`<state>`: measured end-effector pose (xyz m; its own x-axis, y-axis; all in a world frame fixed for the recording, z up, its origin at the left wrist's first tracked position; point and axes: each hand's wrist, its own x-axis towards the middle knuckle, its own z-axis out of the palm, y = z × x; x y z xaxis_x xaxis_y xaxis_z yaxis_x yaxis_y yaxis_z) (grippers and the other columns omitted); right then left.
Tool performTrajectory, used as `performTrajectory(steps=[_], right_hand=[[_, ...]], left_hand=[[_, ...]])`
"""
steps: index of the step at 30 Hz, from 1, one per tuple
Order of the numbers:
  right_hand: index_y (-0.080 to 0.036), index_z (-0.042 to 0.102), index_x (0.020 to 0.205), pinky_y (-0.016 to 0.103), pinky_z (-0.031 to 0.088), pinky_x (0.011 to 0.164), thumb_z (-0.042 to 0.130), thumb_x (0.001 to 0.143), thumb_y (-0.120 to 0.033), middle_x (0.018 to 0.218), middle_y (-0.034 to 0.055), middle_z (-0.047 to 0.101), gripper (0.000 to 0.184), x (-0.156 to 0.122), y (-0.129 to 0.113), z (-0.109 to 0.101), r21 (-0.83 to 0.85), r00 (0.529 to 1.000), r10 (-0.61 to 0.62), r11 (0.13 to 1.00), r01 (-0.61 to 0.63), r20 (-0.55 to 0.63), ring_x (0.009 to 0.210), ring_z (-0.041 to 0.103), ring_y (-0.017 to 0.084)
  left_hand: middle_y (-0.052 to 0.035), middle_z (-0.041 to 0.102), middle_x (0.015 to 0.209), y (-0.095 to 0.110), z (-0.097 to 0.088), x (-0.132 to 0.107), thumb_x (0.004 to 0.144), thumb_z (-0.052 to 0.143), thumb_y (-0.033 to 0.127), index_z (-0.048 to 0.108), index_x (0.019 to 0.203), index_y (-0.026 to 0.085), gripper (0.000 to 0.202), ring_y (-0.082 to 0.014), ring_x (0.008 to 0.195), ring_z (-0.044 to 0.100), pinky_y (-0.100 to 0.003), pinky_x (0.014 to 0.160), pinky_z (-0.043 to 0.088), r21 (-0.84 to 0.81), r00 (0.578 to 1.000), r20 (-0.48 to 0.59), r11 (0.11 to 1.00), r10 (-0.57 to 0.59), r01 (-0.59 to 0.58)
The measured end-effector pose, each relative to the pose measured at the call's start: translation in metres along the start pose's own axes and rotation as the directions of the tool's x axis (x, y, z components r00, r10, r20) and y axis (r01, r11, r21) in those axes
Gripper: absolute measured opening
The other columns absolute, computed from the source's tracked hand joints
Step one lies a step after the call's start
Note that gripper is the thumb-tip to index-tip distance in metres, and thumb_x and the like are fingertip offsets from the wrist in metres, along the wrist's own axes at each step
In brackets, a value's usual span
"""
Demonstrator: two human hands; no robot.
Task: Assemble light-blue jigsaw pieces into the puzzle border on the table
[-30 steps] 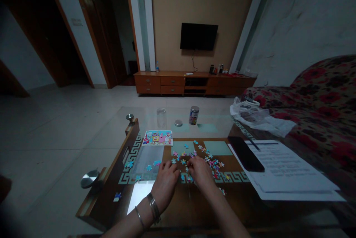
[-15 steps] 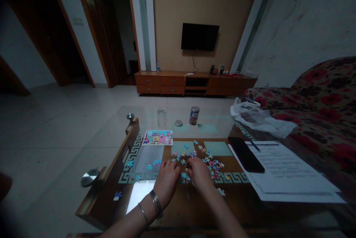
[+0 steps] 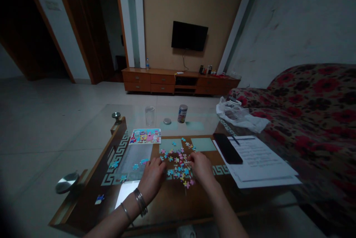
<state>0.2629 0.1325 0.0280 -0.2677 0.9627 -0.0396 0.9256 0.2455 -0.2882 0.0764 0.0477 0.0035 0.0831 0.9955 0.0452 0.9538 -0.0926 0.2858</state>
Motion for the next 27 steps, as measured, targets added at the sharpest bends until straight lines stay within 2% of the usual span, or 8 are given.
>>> performTrajectory(steps=[6,9,14,19,27], right_hand=[[-0.019,0.07,0.073,0.024,0.034,0.063,0.061,0.066,-0.005,0.08,0.004,0.071,0.018,-0.013,-0.005,0.003,-0.037,0.992,-0.008,0.999,0.013,0.125,0.078,0.062,0.018],[-0.021,0.071,0.079,0.024,0.034,0.065,0.063,0.066,-0.006,0.083,0.0035,0.071,0.022,-0.018,-0.012,0.005,-0.043,0.987,-0.033,0.998,0.041,0.159,0.081,0.062,0.018],[-0.021,0.072,0.085,0.024,0.036,0.068,0.063,0.069,-0.007,0.091,0.0053,0.071,0.024,-0.021,-0.021,0.006,-0.055,0.982,-0.069,0.995,0.08,0.178,0.085,0.062,0.019],[-0.021,0.071,0.09,0.025,0.037,0.069,0.064,0.072,-0.01,0.093,0.0058,0.07,0.022,-0.022,-0.028,0.015,-0.067,0.978,-0.093,0.992,0.107,0.184,0.087,0.062,0.02],[-0.019,0.069,0.085,0.027,0.037,0.072,0.067,0.072,-0.01,0.094,0.0078,0.07,0.016,-0.021,-0.038,0.024,-0.076,0.979,-0.124,0.988,0.138,0.163,0.09,0.062,0.023]], left_hand=[[-0.0077,0.059,0.106,-0.004,0.001,-0.001,0.087,0.035,0.005,0.06,0.098,0.018,0.03,-0.0249,0.102,0.05,-0.04,0.087,0.037,-0.003,1.0,0.01,1.0,0.011,-0.011],[-0.0073,0.058,0.107,-0.005,0.001,-0.003,0.086,0.036,0.004,0.06,0.098,0.018,0.03,-0.0248,0.103,0.049,-0.04,0.087,0.036,-0.001,1.0,0.009,1.0,0.016,-0.016],[-0.0061,0.055,0.107,-0.001,0.004,-0.008,0.086,0.038,0.005,0.06,0.098,0.021,0.03,-0.0244,0.105,0.046,-0.038,0.087,0.036,-0.002,0.999,-0.004,0.999,0.048,-0.048],[-0.0071,0.054,0.108,0.004,0.009,-0.009,0.087,0.039,0.008,0.062,0.097,0.02,0.029,-0.0257,0.107,0.044,-0.04,0.091,0.034,-0.002,0.996,-0.004,0.996,0.087,-0.087],[-0.0074,0.055,0.107,0.007,0.001,-0.013,0.089,0.037,0.009,0.063,0.098,0.02,0.029,-0.0255,0.105,0.044,-0.041,0.09,0.036,-0.005,0.996,0.012,0.996,0.093,-0.092]])
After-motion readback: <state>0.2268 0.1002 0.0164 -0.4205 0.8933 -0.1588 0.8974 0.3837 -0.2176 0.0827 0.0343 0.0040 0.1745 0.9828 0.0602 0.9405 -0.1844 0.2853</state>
